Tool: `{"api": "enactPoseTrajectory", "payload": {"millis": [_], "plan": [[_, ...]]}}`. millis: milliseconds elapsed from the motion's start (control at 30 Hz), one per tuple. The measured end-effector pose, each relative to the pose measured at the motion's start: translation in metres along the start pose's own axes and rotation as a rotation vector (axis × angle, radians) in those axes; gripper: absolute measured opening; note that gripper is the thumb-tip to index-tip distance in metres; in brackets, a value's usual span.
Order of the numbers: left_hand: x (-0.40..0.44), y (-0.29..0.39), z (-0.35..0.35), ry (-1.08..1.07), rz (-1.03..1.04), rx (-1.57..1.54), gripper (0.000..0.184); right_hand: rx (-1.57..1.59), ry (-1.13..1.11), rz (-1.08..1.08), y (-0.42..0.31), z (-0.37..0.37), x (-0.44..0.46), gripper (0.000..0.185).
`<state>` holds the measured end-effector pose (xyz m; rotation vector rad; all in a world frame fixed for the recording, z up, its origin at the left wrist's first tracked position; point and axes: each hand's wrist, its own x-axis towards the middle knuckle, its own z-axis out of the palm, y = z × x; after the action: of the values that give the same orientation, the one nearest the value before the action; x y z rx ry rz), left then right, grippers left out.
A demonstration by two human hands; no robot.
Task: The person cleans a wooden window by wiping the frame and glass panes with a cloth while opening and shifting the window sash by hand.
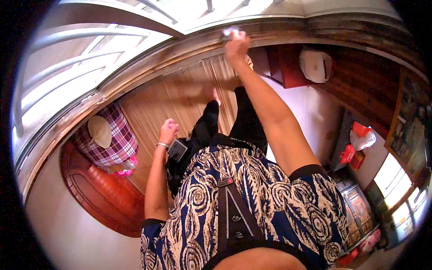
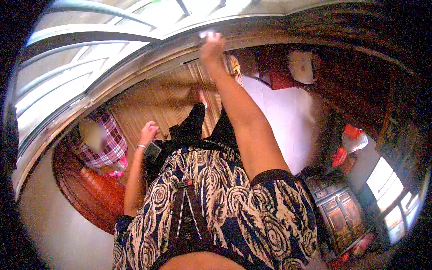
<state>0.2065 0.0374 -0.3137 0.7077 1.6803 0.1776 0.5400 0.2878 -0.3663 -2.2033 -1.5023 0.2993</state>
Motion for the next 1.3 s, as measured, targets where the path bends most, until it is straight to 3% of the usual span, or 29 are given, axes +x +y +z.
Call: {"api": "enactPoseTrajectory", "payload": {"millis": [67,100,133,167,233,367,500,567,600,733,800,967,1033,1100,1200,1300], "plan": [[0.000,0.008,0.001,-0.007,-0.028,0.026,0.032,0.104,0.007,-0.211,-0.023,0.026,-0.019,0.019],[-0.001,0.010,0.000,-0.006,-0.062,0.055,0.033,0.126,-0.005,-0.195,-0.028,0.019,-0.019,0.024],[-0.002,0.005,-0.006,0.004,-0.068,0.064,0.033,0.350,-0.153,-0.257,-0.051,0.022,-0.029,0.027],[0.000,0.000,-0.013,-0.005,-0.046,0.025,0.033,0.371,-0.316,-0.282,-0.066,0.028,-0.031,0.027],[0.005,0.001,-0.018,-0.013,-0.006,-0.019,0.034,0.320,-0.396,-0.368,-0.089,0.026,-0.045,0.029],[-0.007,0.010,-0.026,0.088,-0.020,-0.023,0.033,0.286,-0.319,-0.459,-0.091,0.018,-0.058,0.031],[-0.002,0.001,-0.020,0.074,-0.065,0.015,0.030,0.077,-0.164,-0.624,-0.041,0.011,-0.034,0.024],[0.006,-0.015,-0.022,0.035,-0.049,-0.023,0.029,0.146,-0.104,-0.641,-0.033,0.002,-0.026,0.022],[0.011,-0.019,-0.021,-0.008,-0.031,-0.058,0.029,-0.063,-0.177,-0.593,-0.017,0.001,-0.013,0.019],[0.016,-0.010,-0.010,-0.021,-0.004,-0.131,0.029,-0.099,-0.113,-0.635,0.030,-0.021,0.012,0.020],[0.008,0.004,-0.013,0.038,0.013,-0.013,0.030,-0.145,-0.187,-0.703,0.039,-0.024,0.018,0.023],[-0.002,0.024,-0.015,0.117,0.007,-0.067,0.029,-0.173,-0.132,-0.744,0.061,-0.025,0.032,0.014],[-0.004,0.017,-0.018,0.138,0.051,-0.067,0.030,-0.263,-0.091,-0.604,0.095,-0.024,0.048,0.017],[0.006,-0.007,-0.019,0.112,0.019,-0.082,0.029,-0.068,-0.046,-0.302,0.113,-0.035,0.064,0.019],[-0.001,-0.012,-0.015,0.084,-0.034,-0.025,0.026,-0.092,-0.001,-0.289,0.104,-0.059,0.068,0.029],[-0.006,-0.005,-0.002,0.097,-0.059,-0.043,0.021,0.061,-0.015,-0.406,0.095,-0.024,0.040,0.028]]}}
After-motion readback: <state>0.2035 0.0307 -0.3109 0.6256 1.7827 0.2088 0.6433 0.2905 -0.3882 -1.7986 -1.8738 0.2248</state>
